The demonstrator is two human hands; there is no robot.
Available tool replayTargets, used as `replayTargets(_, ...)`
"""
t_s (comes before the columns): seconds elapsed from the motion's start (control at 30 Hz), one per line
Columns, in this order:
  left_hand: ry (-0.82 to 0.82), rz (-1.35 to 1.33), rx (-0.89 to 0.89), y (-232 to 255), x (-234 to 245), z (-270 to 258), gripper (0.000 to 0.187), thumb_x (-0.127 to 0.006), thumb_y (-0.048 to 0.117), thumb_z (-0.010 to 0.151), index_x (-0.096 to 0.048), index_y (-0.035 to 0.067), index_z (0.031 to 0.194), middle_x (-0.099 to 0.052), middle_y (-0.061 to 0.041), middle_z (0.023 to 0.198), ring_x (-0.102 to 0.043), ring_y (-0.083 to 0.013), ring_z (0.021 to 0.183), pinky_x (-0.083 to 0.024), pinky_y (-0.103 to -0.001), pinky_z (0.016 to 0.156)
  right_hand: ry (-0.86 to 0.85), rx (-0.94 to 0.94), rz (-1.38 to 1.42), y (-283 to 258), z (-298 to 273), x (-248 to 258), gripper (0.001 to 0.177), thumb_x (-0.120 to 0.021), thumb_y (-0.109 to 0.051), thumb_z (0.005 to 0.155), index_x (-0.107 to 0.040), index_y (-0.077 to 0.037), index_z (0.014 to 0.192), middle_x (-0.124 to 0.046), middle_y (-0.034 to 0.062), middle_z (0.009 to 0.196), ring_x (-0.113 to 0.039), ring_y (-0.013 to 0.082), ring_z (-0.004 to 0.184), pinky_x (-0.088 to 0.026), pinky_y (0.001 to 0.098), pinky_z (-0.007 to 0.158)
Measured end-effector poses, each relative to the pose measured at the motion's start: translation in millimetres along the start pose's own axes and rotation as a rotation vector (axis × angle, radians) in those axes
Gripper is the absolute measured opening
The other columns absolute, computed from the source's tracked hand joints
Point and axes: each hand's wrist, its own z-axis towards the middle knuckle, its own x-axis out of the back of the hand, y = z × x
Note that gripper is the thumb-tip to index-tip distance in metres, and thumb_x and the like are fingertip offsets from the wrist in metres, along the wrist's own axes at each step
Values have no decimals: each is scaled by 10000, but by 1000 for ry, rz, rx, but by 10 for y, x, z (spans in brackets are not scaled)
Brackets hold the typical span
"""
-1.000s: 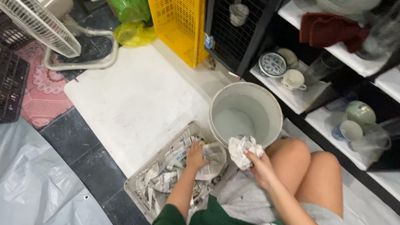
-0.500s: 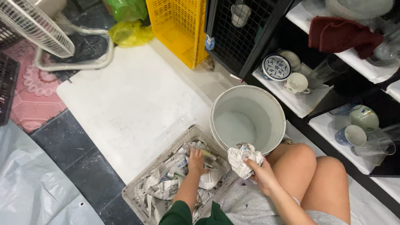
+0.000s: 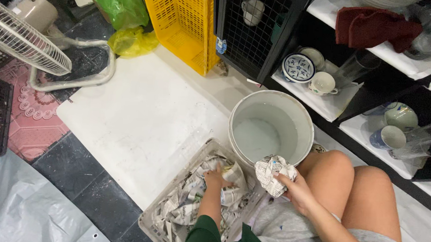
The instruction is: The person washes small ceramic bowls and cups in a bucket of water, then dries them with a cloth and wraps them in newspaper. The person handles each item one at a time, rinsing, drying, and wrapping before placing the wrapped items into a basket.
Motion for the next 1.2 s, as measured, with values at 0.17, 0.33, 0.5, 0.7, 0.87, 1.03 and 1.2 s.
replayTargets(0.17,-15,203,-133,138,-239,-96,1011,-340,881,900,-467,103,1533,-459,-169,1583,-343,-365,1510,-91,-549,1266,10,-15,-48,-43,8,-48,526,-698,-175,886,-547,-95,1383,-712,66,1200,-698,186,1030,-587,396,838)
replayTargets(0.33,227,263,-196,197,-467,-279,951,-484,781,842,-499,81,1485,-430,-158,1572,-329,-342,1489,-123,-592,1181,13,-8,-11,97,150,-15,491,-688,-181,903,-557,-107,1370,-713,50,1223,-701,177,1052,-585,379,863)
replayTargets(0.5,96,155,-268,159,-593,-446,942,-409,726,921,-423,52,1579,-512,-158,1558,-459,-291,1439,-11,-696,1285,-33,2,158,483,289,-159,479,-687,-132,892,-565,-68,1351,-708,66,1220,-698,203,1058,-577,421,834)
replayTargets(0.7,276,84,15,114,-290,-216,1208,-519,830,856,24,87,1638,-125,-170,1694,-73,-363,1575,-50,-558,1228,-46,-6,103,667,211,-228,578,-715,-120,875,-492,-103,1409,-693,52,1276,-690,177,1112,-575,374,892)
replayTargets(0.87,209,222,33,-78,-54,40,1362,-684,817,743,23,72,1638,-62,-120,1724,-70,-305,1595,-99,-516,1242,-50,-35,106,520,57,-201,595,-708,-166,867,-504,-93,1421,-702,68,1243,-697,196,1069,-582,388,842)
replayTargets(1.03,51,170,35,-144,-123,175,1401,-679,830,741,70,84,1661,-127,-120,1719,-308,-297,1532,-220,-479,1234,-28,-60,-3,482,1,-261,623,-727,-194,859,-502,-100,1433,-704,73,1240,-693,194,1057,-578,395,829)
replayTargets(1.2,-29,166,51,-205,-165,174,1304,-665,787,773,41,121,1642,-196,-121,1682,-480,-327,1414,-311,-508,1170,4,-74,0,415,-30,-319,638,-739,-187,848,-489,-108,1430,-702,66,1263,-699,193,1097,-589,395,865)
